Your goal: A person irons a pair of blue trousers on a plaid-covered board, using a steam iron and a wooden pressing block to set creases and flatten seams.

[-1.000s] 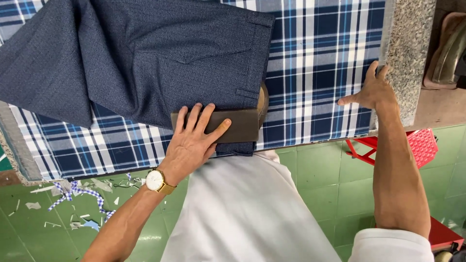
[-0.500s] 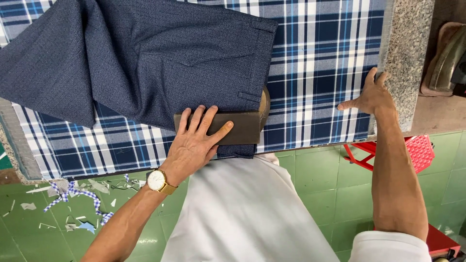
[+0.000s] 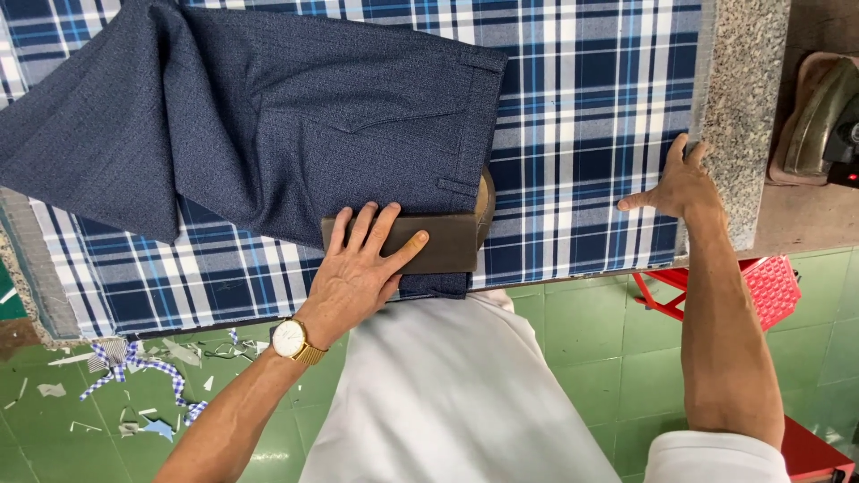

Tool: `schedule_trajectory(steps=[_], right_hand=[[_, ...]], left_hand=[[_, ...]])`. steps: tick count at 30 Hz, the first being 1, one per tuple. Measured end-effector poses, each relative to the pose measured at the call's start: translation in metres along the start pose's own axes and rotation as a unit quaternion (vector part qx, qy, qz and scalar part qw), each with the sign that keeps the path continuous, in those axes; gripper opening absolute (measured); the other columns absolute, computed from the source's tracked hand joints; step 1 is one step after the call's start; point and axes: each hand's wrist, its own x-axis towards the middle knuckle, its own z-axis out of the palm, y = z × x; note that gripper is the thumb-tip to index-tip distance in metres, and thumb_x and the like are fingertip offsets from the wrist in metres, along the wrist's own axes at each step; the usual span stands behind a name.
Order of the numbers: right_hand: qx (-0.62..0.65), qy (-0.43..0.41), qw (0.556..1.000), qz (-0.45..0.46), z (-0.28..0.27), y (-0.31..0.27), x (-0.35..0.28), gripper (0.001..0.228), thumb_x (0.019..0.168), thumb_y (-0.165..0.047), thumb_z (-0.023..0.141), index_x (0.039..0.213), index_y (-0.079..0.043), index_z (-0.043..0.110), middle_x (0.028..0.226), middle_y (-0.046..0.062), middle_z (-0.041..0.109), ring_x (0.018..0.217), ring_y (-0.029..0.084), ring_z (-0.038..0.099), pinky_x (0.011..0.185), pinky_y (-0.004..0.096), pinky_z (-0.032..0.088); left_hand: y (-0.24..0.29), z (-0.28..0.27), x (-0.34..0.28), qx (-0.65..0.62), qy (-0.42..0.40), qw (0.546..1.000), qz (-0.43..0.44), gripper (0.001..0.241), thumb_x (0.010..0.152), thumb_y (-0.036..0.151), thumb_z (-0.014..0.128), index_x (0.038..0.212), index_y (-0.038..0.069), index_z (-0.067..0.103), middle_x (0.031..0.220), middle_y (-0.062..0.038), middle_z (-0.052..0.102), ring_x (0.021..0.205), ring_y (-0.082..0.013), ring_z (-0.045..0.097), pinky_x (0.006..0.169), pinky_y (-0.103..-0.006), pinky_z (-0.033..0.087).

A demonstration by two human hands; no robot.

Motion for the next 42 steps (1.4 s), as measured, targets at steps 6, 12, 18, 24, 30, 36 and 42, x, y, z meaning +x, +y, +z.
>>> schedule_trajectory(steps=[6,12,18,24,30,36,42], right_hand=[[-0.003,-0.001,1.000,0.003,0.000,-0.001,-0.001,0.139,0.078,-0.034,0.089,0.163,-0.021,-0.020,0.168,0.008,-0.025,0.157,0.046,0.016,0.114,0.075,0.035],[-0.008,0.001,1.000,0.003,0.002,0.001,0.004,0.139,0.077,-0.036,0.088,0.163,-0.022,-0.020,0.169,0.007,-0.024,0.156,0.048,0.018,0.111,0.078,0.036],[-0.008,0.010,1.000,-0.011,0.005,0.005,0.010,0.140,0.076,-0.035,0.089,0.164,-0.019,-0.019,0.169,0.010,-0.022,0.156,0.048,0.021,0.114,0.074,0.036],[-0.009,0.009,1.000,-0.018,0.005,0.007,0.013,0.141,0.075,-0.037,0.089,0.164,-0.018,-0.019,0.168,0.011,-0.024,0.156,0.048,0.017,0.117,0.071,0.034],[-0.015,0.009,1.000,-0.013,0.005,0.006,0.010,0.141,0.074,-0.039,0.088,0.163,-0.018,-0.019,0.169,0.011,-0.023,0.157,0.048,0.015,0.117,0.073,0.033],[-0.018,0.012,1.000,-0.012,0.005,0.005,0.010,0.142,0.073,-0.038,0.089,0.163,-0.019,-0.019,0.169,0.011,-0.022,0.156,0.048,0.016,0.117,0.073,0.033],[-0.011,0.005,1.000,-0.007,0.004,0.005,0.010,0.142,0.074,-0.039,0.088,0.163,-0.020,-0.020,0.169,0.009,-0.024,0.157,0.047,0.014,0.118,0.072,0.033]], left_hand=[[0.000,0.000,0.000,0.003,-0.001,1.000,-0.001,0.075,0.082,0.032,0.075,0.151,0.030,0.045,0.155,-0.019,0.039,0.137,-0.0418,0.044,0.115,-0.0627,0.033],[0.000,0.001,-0.001,0.005,0.005,1.000,0.001,0.073,0.084,0.032,0.073,0.151,0.029,0.045,0.155,-0.020,0.039,0.137,-0.0419,0.044,0.115,-0.0624,0.033],[0.001,0.001,-0.001,-0.002,0.009,1.000,-0.003,0.072,0.085,0.030,0.073,0.151,0.029,0.045,0.155,-0.020,0.039,0.137,-0.0424,0.044,0.115,-0.0626,0.033],[0.001,-0.001,0.000,-0.006,0.013,1.000,-0.004,0.070,0.085,0.027,0.072,0.150,0.028,0.045,0.155,-0.020,0.039,0.137,-0.0419,0.044,0.115,-0.0617,0.033],[0.000,0.003,-0.002,-0.020,0.013,1.000,-0.002,0.074,0.084,0.025,0.073,0.152,0.028,0.044,0.156,-0.021,0.037,0.138,-0.0429,0.042,0.117,-0.0628,0.031],[0.000,0.004,-0.002,-0.017,0.013,1.000,-0.001,0.074,0.084,0.026,0.073,0.152,0.028,0.043,0.156,-0.021,0.037,0.138,-0.0431,0.043,0.117,-0.0625,0.032],[-0.001,0.006,-0.002,-0.018,0.014,1.000,0.002,0.074,0.084,0.026,0.073,0.152,0.028,0.043,0.155,-0.021,0.037,0.137,-0.0431,0.043,0.116,-0.0625,0.032]])
